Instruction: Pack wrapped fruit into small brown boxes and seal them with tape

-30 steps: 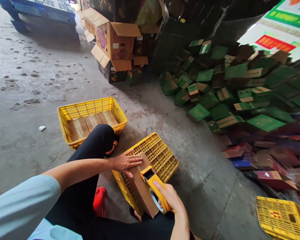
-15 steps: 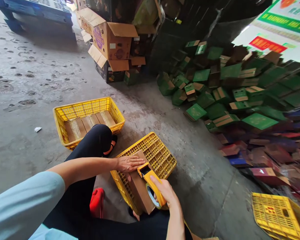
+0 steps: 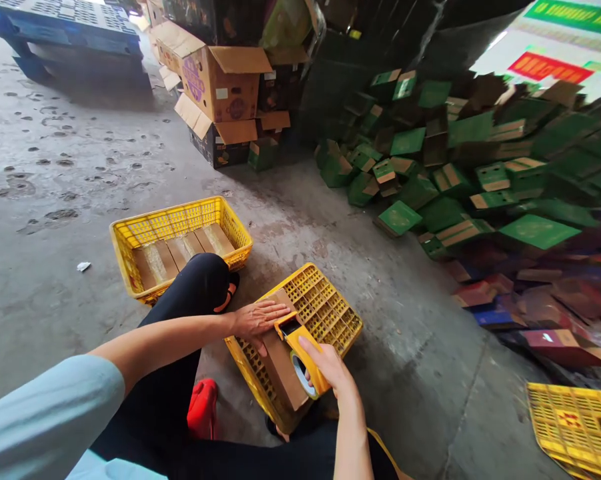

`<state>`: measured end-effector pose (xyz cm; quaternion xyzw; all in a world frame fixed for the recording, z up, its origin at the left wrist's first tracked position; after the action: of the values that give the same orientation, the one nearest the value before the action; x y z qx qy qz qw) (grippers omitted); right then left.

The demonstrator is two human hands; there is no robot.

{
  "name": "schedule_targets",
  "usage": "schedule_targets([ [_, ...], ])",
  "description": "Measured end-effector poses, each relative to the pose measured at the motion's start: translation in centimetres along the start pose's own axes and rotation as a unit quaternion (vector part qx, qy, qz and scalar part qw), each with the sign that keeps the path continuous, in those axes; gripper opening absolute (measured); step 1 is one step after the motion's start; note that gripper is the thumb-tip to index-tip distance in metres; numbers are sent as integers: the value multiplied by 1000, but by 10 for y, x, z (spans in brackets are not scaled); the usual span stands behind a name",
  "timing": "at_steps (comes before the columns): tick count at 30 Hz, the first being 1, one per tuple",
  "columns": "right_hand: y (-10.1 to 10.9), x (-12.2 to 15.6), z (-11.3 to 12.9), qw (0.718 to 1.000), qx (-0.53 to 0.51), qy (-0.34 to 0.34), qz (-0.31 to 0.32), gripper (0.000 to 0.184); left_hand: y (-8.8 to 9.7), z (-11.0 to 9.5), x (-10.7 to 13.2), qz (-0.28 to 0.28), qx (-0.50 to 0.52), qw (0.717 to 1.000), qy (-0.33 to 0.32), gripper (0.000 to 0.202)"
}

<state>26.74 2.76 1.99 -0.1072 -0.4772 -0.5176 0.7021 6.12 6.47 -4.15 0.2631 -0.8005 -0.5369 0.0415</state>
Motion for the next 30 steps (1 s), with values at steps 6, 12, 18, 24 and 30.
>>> schedule_targets([
  [6, -3, 3, 2, 1000, -3, -7, 19, 43, 0, 4, 1, 5, 2, 1000, 2, 92],
  [12, -2, 13, 4, 1000, -2, 1, 18, 44, 0, 4, 0, 23, -9, 1000, 20, 88],
  [18, 0, 19, 0, 1000, 3, 22, 14, 45, -3, 5, -1, 6, -18, 1000, 17, 89],
  [24, 9, 28, -25, 1000, 3, -17, -9, 45, -3, 5, 0, 1, -14, 1000, 11, 90],
  [30, 9, 36, -19, 999, -1, 21, -38, 42, -4, 2, -1, 13, -22, 1000, 10, 92],
])
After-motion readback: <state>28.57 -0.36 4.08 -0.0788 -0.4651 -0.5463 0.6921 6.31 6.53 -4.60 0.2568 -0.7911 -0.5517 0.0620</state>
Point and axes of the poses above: each hand's wrist, its own x-axis away from the middle knuckle, its own y-axis out of the back of the hand, z = x × y, the point moved 6 cm from there along -x, towards the middle knuckle, and after that the axes turned 1 degree about -y, right-handed, at the moved point
